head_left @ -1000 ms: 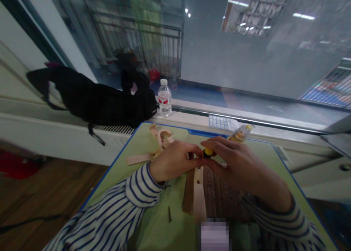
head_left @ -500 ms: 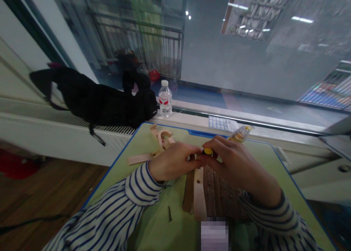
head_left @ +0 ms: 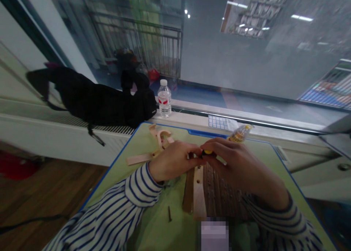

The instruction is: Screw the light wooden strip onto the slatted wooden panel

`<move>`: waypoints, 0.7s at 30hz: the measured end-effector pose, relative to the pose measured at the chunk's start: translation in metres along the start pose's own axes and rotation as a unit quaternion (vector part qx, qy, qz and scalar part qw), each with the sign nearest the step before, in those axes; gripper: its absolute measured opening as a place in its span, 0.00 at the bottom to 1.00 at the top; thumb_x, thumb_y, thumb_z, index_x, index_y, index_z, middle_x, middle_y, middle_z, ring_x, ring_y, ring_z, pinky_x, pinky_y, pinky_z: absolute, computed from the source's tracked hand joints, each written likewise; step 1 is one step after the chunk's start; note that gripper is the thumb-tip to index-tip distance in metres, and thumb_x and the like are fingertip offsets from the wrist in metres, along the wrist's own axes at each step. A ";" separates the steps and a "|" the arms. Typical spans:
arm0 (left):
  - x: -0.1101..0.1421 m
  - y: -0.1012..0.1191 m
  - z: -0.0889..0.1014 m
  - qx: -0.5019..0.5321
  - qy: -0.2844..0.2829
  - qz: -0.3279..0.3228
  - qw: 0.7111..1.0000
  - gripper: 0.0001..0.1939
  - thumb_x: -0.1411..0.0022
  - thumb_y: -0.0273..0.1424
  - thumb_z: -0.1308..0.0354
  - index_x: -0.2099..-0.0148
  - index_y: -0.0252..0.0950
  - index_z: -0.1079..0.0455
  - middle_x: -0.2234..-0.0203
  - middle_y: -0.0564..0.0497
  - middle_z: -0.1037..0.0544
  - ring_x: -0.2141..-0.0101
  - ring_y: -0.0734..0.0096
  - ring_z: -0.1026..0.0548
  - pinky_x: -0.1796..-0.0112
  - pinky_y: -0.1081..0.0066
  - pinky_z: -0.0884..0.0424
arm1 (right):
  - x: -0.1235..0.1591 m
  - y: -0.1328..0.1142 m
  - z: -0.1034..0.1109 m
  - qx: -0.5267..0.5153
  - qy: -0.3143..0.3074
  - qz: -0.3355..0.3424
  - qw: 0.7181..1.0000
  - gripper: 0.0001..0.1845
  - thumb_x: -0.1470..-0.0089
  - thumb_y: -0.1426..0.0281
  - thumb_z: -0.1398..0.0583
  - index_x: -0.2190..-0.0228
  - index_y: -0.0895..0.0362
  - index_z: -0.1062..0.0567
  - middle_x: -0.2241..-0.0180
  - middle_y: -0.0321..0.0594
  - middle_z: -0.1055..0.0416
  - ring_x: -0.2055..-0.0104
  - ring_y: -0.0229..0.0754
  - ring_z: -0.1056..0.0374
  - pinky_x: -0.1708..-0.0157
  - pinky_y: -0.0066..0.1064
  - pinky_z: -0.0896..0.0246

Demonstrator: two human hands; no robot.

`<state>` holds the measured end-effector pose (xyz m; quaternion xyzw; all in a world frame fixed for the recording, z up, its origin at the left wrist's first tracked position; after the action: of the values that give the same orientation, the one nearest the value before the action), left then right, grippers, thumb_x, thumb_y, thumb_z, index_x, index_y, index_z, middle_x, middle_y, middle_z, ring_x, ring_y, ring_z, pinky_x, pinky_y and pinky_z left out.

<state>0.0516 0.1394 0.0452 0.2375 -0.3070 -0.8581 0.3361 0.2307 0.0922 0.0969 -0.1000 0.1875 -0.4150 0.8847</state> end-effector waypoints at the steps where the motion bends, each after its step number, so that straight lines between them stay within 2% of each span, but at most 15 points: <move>1: 0.000 0.000 0.000 -0.001 -0.004 -0.006 1.000 0.09 0.38 0.36 0.41 0.63 0.37 0.24 0.74 0.55 0.22 0.73 0.75 0.28 0.71 0.75 0.41 | -0.001 0.000 0.000 0.006 -0.001 -0.007 1.000 0.10 0.38 0.68 0.48 0.60 0.56 0.27 0.62 0.41 0.27 0.61 0.40 0.31 0.61 0.33 0.38; 4: 0.000 -0.001 0.001 0.010 -0.034 -0.021 0.999 0.13 0.34 0.37 0.47 0.62 0.36 0.25 0.75 0.55 0.23 0.73 0.76 0.29 0.72 0.75 0.41 | -0.002 0.002 -0.003 0.039 0.011 -0.027 0.999 0.10 0.39 0.67 0.47 0.63 0.56 0.27 0.66 0.40 0.28 0.65 0.40 0.32 0.64 0.33 0.39; 8: 0.001 -0.001 0.003 0.024 -0.064 -0.034 0.997 0.15 0.32 0.37 0.51 0.61 0.35 0.26 0.75 0.55 0.23 0.73 0.76 0.29 0.72 0.75 0.41 | -0.004 0.002 -0.007 0.071 0.022 -0.036 0.997 0.10 0.40 0.66 0.47 0.63 0.57 0.28 0.69 0.38 0.30 0.69 0.39 0.34 0.67 0.33 0.42; 14: -0.001 0.003 0.002 0.000 -0.017 0.006 1.000 0.06 0.41 0.32 0.40 0.63 0.35 0.25 0.75 0.56 0.24 0.74 0.76 0.29 0.72 0.75 0.41 | -0.005 0.001 -0.007 0.071 0.015 -0.041 0.997 0.10 0.39 0.66 0.47 0.62 0.56 0.28 0.68 0.39 0.29 0.68 0.40 0.33 0.67 0.32 0.42; 16: -0.002 0.004 0.000 0.013 0.001 0.020 1.000 0.06 0.43 0.31 0.39 0.62 0.36 0.25 0.73 0.56 0.23 0.73 0.76 0.28 0.71 0.75 0.39 | -0.005 0.003 -0.006 0.066 0.014 -0.042 0.997 0.09 0.40 0.67 0.47 0.62 0.56 0.28 0.67 0.39 0.28 0.67 0.40 0.32 0.66 0.33 0.41; 18: -0.002 0.004 -0.002 0.015 0.011 0.030 0.999 0.07 0.43 0.33 0.40 0.61 0.37 0.25 0.72 0.55 0.22 0.72 0.75 0.27 0.70 0.75 0.39 | -0.003 0.004 -0.005 0.055 0.014 -0.035 0.998 0.10 0.40 0.67 0.46 0.59 0.56 0.28 0.64 0.40 0.28 0.64 0.42 0.31 0.63 0.34 0.39; 21: -0.002 0.003 -0.003 0.003 0.015 0.040 0.999 0.10 0.41 0.37 0.41 0.63 0.36 0.25 0.72 0.54 0.21 0.72 0.74 0.27 0.70 0.74 0.39 | 0.000 0.004 -0.003 0.038 0.032 -0.016 0.999 0.18 0.41 0.65 0.44 0.49 0.55 0.33 0.55 0.43 0.28 0.56 0.45 0.31 0.58 0.37 0.38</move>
<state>0.0562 0.1386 0.0452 0.2391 -0.3135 -0.8394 0.3740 0.2325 0.0949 0.0930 -0.0559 0.1979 -0.4388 0.8747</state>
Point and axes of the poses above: each hand's wrist, its own x-axis away from the middle knuckle, its own z-axis out of the back of the hand, y = z × x, the point moved 1 cm from there along -x, towards the middle knuckle
